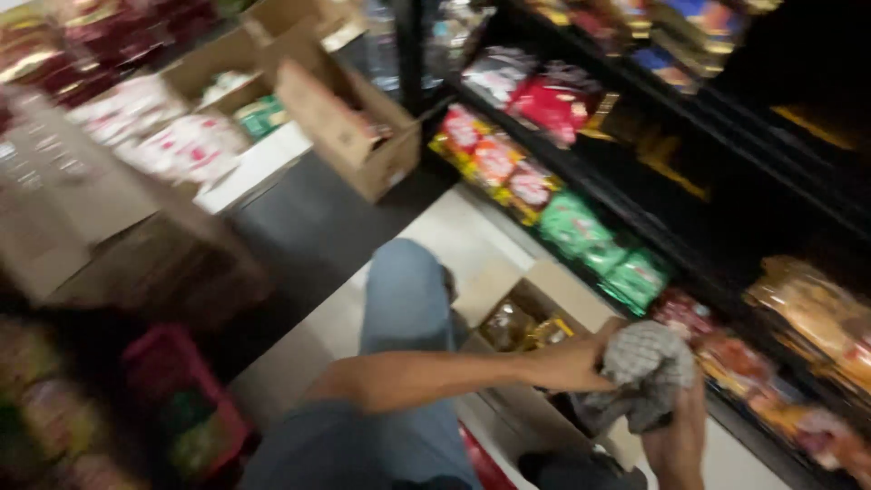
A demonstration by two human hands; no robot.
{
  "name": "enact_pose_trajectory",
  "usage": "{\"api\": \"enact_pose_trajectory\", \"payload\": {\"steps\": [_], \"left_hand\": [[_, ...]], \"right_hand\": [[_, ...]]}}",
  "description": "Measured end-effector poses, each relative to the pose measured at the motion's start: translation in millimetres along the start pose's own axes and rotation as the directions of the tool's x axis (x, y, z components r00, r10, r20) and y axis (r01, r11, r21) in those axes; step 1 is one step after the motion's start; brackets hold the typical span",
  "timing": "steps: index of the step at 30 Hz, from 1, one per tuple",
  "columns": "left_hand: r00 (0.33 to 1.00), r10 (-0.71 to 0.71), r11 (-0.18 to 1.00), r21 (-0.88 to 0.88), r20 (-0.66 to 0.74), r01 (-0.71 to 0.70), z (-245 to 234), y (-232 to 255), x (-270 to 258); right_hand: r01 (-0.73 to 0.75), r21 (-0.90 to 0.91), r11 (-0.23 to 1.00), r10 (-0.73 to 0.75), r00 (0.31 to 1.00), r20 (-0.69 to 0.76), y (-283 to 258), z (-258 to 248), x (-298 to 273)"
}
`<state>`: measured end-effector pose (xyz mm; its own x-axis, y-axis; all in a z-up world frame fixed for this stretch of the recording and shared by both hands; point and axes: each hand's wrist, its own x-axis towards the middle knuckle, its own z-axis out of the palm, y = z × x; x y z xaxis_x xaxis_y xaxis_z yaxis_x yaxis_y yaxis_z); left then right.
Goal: Scanning food packets and stocking them onto store shelves.
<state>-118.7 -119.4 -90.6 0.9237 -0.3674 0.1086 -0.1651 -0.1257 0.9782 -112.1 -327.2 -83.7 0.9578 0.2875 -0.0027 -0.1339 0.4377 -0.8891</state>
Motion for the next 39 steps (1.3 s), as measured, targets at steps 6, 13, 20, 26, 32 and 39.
{"api": "enact_pose_trajectory", "payload": {"steps": [6,13,20,26,32,39], "left_hand": [[0.949,0.033,0.971,0.237,-0.312,0.044,-54.2,-8.3,-21.6],[0.67,-0.16,0.986,-0.145,-0.725,0.078,-171.6,0.0,-152.8],[0.298,0.35,0.821,0.444,-0.888,0.358,-262.7,35.4,-299.7],[-0.045,0.381,0.768,0.289,-0.923,0.571,-340.0,28.2,-415.3],[-0.185,0.257,0.418,-0.063,-0.949,0.906,-401.0,68.3,-473.3],[0.302,0.241,0.281,0.364,-0.922,0.888,-433.5,29.9,-413.1]], "right_hand": [[-0.115,-0.238,0.964,0.111,0.993,-0.033,-0.3,-25.2,8.7],[-0.032,-0.228,0.973,0.096,0.957,0.275,41.1,-113.3,43.0],[-0.142,-0.078,0.987,0.162,0.824,0.543,125.9,-217.6,102.9],[-0.035,-0.281,0.959,0.156,0.895,0.419,116.0,-180.5,81.8],[-0.067,-0.506,0.86,0.157,0.978,0.137,64.0,-71.5,30.0],[-0.135,-0.691,0.71,0.227,0.973,0.044,11.5,2.5,-4.2]]}}
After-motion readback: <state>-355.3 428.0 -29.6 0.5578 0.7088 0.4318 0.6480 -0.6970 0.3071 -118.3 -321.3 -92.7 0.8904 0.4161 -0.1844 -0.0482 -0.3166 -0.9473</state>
